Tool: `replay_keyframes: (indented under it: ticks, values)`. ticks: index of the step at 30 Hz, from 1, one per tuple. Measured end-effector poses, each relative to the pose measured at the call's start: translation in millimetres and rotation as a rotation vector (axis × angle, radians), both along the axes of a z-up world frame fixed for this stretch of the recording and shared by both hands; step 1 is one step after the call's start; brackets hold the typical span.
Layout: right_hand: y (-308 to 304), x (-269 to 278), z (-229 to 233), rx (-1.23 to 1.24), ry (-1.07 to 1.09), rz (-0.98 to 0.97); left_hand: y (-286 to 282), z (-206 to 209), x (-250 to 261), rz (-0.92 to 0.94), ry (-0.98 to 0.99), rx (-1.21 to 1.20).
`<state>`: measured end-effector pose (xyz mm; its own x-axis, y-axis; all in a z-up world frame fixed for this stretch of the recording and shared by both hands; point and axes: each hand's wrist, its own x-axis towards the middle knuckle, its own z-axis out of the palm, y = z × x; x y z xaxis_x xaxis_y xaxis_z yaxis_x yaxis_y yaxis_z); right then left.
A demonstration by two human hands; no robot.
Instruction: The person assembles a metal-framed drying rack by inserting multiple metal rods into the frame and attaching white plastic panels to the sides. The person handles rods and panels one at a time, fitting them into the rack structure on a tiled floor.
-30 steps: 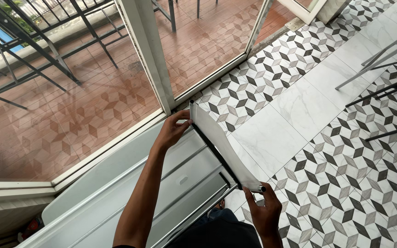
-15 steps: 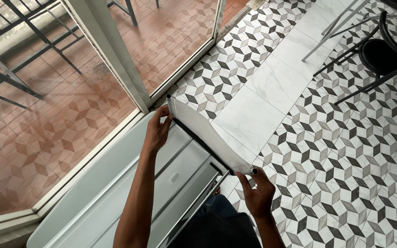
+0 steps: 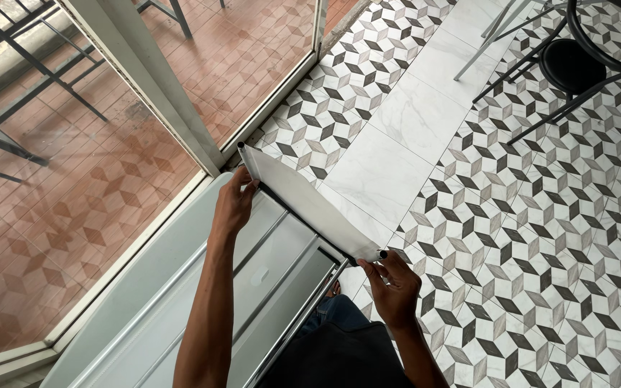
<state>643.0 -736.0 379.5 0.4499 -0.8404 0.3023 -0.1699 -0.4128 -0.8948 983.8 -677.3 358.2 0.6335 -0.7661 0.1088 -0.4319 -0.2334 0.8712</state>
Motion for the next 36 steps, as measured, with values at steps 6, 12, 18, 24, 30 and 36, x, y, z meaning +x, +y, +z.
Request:
replay_keyframes:
  ticks: [6, 12, 18, 24, 30, 36]
  values:
    - [3, -2, -5, 0.085, -0.139, 0.035, 2, 3, -6, 0.022, -0.077, 0.018]
    - [1, 8, -5, 0.114, -0.103, 0.096, 14, 10, 7, 0.024, -0.117, -0.005]
    - [3, 20, -4, 0.086, -0.072, 0.112, 22, 11, 9, 0.096, -0.178, -0.138]
    - [2, 19, -10, -0.007, 0.112, 0.106, 20, 9, 12, 0.108, -0.230, -0.116]
    - [4, 19, -25, -0.048, 0.121, 0.087, 18, 7, 7, 0.115, -0.153, -0.160]
    - [5, 17, -35, -0.012, 0.155, 0.089, 20, 8, 13, 0.103, -0.043, -0.075]
